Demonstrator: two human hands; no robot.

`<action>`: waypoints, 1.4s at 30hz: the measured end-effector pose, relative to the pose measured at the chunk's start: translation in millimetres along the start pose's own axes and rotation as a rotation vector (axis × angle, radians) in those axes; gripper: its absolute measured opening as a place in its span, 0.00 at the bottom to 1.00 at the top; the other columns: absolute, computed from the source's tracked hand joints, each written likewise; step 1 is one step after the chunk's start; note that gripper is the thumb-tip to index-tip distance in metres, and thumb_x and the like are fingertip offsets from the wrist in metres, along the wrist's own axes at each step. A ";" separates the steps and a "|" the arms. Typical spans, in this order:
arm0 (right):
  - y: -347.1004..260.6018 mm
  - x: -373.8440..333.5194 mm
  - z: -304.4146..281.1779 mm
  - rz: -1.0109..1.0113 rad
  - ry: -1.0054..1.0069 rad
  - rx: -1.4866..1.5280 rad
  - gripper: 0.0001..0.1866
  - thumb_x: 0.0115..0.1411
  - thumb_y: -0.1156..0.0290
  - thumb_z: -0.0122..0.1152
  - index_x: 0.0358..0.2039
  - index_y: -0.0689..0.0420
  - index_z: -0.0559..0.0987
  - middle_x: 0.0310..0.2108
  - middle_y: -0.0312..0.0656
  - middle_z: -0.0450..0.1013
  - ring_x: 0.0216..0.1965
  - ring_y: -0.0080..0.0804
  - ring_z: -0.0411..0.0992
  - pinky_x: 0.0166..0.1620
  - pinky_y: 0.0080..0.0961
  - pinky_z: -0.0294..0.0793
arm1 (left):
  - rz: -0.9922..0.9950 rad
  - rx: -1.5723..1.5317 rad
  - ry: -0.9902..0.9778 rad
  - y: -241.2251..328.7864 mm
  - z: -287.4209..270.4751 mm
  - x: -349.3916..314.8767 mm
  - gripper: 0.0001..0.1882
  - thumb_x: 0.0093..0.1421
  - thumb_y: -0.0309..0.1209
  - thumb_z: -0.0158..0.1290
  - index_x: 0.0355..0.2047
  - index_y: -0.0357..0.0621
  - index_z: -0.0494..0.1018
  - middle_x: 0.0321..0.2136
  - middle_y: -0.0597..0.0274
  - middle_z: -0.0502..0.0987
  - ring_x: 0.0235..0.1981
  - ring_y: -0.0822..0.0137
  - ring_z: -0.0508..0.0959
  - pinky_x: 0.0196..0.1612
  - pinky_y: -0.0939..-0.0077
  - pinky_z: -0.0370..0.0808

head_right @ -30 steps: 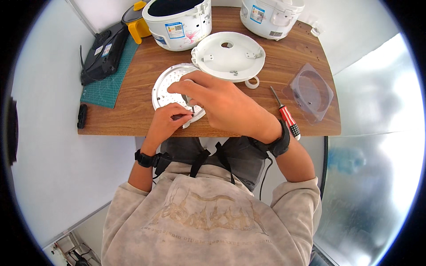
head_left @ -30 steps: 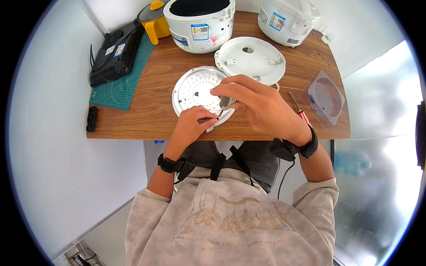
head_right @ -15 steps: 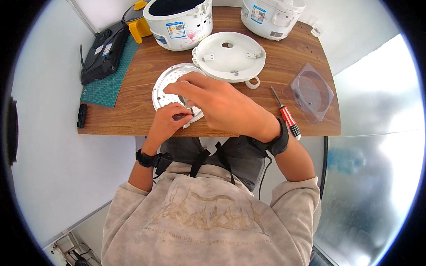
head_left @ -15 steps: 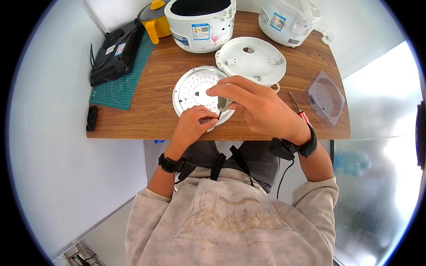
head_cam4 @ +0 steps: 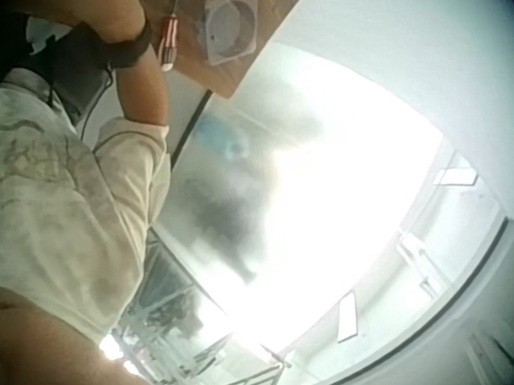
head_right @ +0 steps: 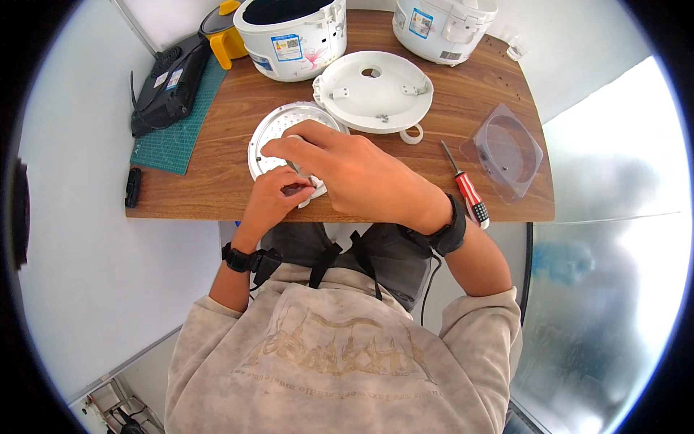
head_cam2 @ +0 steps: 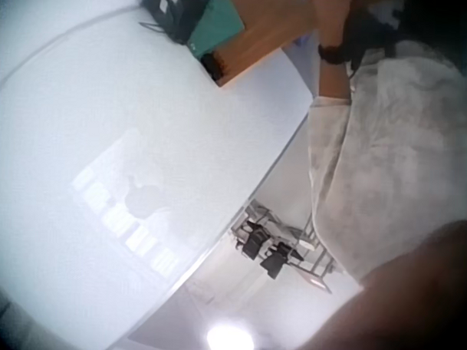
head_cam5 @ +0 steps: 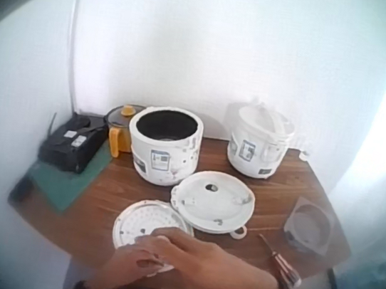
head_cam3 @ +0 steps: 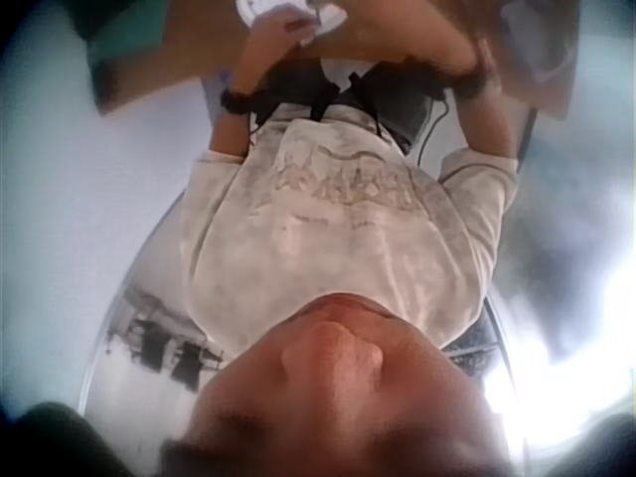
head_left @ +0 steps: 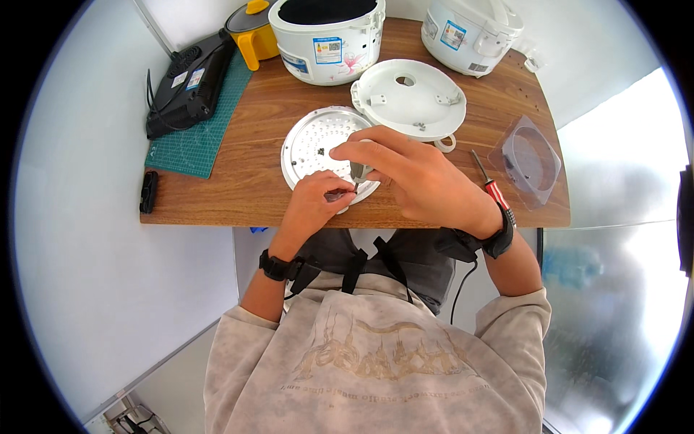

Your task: The person assembles a white plastic appliance lid by first fitting a circular gasket into a ring, then attaching the ring to the lid. They use a screwdriver to fasten multiple screws into the lid, securing the components together.

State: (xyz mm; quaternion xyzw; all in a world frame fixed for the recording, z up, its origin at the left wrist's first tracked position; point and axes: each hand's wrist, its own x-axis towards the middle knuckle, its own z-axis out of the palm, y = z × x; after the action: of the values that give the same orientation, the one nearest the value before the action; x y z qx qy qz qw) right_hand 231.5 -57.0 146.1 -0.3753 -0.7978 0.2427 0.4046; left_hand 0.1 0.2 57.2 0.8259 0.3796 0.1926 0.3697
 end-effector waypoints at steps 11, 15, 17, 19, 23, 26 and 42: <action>0.2 0.2 -0.8 -0.023 -0.009 -0.035 0.38 0.47 0.90 0.65 0.60 0.51 0.73 0.52 0.43 0.73 0.46 0.49 0.77 0.43 0.36 0.81 | 0.049 0.043 -0.003 -3.7 0.5 0.0 0.09 0.57 0.29 0.66 0.35 0.37 0.83 0.30 0.58 0.80 0.31 0.62 0.82 0.37 0.72 0.80; -1.2 -0.3 -2.3 -0.003 -0.026 -0.032 0.38 0.47 0.90 0.63 0.60 0.51 0.72 0.53 0.43 0.73 0.45 0.49 0.78 0.42 0.37 0.81 | 0.040 0.033 0.000 -5.3 1.0 -0.7 0.08 0.57 0.29 0.66 0.35 0.38 0.83 0.30 0.58 0.80 0.31 0.62 0.82 0.37 0.72 0.80; -0.1 -0.4 -2.1 0.001 -0.025 -0.047 0.38 0.47 0.91 0.63 0.60 0.51 0.72 0.53 0.44 0.73 0.45 0.49 0.78 0.42 0.37 0.82 | 0.050 0.049 0.004 -6.3 1.6 -0.6 0.08 0.57 0.29 0.66 0.35 0.38 0.83 0.30 0.59 0.80 0.31 0.63 0.81 0.37 0.73 0.80; 0.1 -0.8 -2.3 -0.001 -0.024 -0.030 0.39 0.47 0.91 0.62 0.61 0.51 0.72 0.54 0.44 0.73 0.45 0.49 0.78 0.42 0.37 0.82 | 0.053 0.042 0.013 -6.2 1.7 -1.2 0.08 0.57 0.28 0.66 0.35 0.39 0.83 0.30 0.59 0.80 0.31 0.63 0.81 0.37 0.73 0.80; -0.4 -1.1 -3.2 0.003 -0.030 -0.028 0.39 0.47 0.91 0.63 0.61 0.51 0.72 0.54 0.44 0.73 0.46 0.49 0.78 0.42 0.37 0.82 | 0.046 0.028 0.016 -5.0 1.0 -1.4 0.07 0.57 0.28 0.66 0.35 0.39 0.83 0.30 0.59 0.80 0.31 0.63 0.81 0.37 0.73 0.79; 0.6 0.1 -3.3 -0.016 -0.032 -0.031 0.39 0.46 0.90 0.63 0.61 0.51 0.72 0.54 0.44 0.73 0.46 0.50 0.78 0.42 0.37 0.82 | 0.039 0.027 0.025 -5.1 1.3 -1.4 0.07 0.57 0.28 0.66 0.35 0.39 0.83 0.30 0.60 0.80 0.31 0.64 0.81 0.37 0.73 0.79; -5.8 3.2 0.8 -0.005 -0.026 0.014 0.37 0.49 0.93 0.57 0.60 0.52 0.76 0.55 0.43 0.73 0.48 0.45 0.77 0.47 0.35 0.81 | -0.013 -0.005 0.034 -6.8 0.7 -3.9 0.08 0.57 0.28 0.66 0.36 0.40 0.84 0.33 0.57 0.82 0.34 0.59 0.82 0.40 0.70 0.80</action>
State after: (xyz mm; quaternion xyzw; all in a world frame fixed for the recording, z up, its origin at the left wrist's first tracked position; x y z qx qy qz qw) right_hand 227.3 -57.9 151.2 -0.3673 -0.8023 0.2521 0.3974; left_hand -5.2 -0.1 51.5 0.8192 0.3907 0.2053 0.3663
